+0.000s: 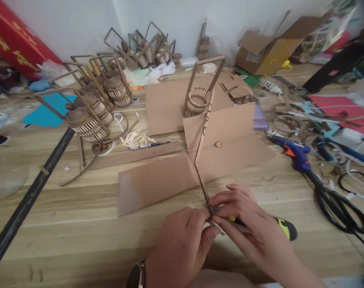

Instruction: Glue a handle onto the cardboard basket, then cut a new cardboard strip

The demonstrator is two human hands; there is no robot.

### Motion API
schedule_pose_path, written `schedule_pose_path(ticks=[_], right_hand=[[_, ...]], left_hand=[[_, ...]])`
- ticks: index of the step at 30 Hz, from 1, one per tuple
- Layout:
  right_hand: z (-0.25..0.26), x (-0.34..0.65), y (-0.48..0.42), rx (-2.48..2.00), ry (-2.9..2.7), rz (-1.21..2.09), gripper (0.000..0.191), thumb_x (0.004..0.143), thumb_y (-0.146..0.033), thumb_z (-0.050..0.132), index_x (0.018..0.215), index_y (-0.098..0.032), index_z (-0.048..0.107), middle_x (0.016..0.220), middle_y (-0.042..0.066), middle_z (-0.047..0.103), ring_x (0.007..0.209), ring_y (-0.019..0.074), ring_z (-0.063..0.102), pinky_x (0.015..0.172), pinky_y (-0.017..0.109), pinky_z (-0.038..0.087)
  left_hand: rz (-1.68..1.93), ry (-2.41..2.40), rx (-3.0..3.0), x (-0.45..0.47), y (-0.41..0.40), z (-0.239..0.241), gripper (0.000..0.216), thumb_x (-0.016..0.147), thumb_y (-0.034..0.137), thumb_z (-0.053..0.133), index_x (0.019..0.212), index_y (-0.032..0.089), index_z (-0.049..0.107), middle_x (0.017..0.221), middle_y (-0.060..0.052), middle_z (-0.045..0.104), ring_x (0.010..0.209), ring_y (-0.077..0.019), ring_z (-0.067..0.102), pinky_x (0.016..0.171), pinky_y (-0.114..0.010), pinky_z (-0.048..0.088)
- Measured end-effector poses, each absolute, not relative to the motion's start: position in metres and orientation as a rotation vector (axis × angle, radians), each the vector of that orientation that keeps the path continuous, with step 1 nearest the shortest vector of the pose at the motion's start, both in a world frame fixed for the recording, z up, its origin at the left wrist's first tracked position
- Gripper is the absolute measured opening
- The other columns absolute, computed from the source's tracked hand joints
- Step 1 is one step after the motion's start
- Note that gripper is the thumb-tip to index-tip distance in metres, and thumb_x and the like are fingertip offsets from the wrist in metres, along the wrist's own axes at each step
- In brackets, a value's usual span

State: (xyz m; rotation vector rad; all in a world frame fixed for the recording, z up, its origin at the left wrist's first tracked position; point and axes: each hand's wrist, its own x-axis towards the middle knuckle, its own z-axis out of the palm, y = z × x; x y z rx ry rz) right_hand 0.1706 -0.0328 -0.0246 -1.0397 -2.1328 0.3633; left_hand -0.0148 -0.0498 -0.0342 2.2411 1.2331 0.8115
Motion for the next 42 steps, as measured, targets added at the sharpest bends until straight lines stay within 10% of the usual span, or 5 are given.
schedule_pose_path(ticks=[15,42], right_hand=[[-0.049,0.171,-0.057,-1.135,-2.081,0.166,0.021,0.093,-0.01,0.053,0.109,-0.022,0.06,0.091,0.003,0.069,0.086,0.0174,0.065,0.093,0.039,0.045],[-0.037,0.212,-0.031,-1.038,-1.916,0.321,0.014,0.089,-0.012,0.055,0.087,-0.025,0.061,0.081,-0.002,0.072,0.078,0.0143,0.069,0.079,0.031,0.052]], left_hand=[[0.781,1.485,2.491,0.007,-0.058,-0.037,0.033,0.106,0.022,0.025,0.095,0.017,0.056,0.074,-0.005,0.069,0.064,-0.0223,0.067,0.058,-0.035,0.052],[0.74,1.344,2.353,0.044,-0.046,-0.02,0.028,0.104,0.016,0.031,0.093,0.017,0.057,0.078,-0.004,0.068,0.071,-0.0192,0.065,0.064,-0.029,0.049]])
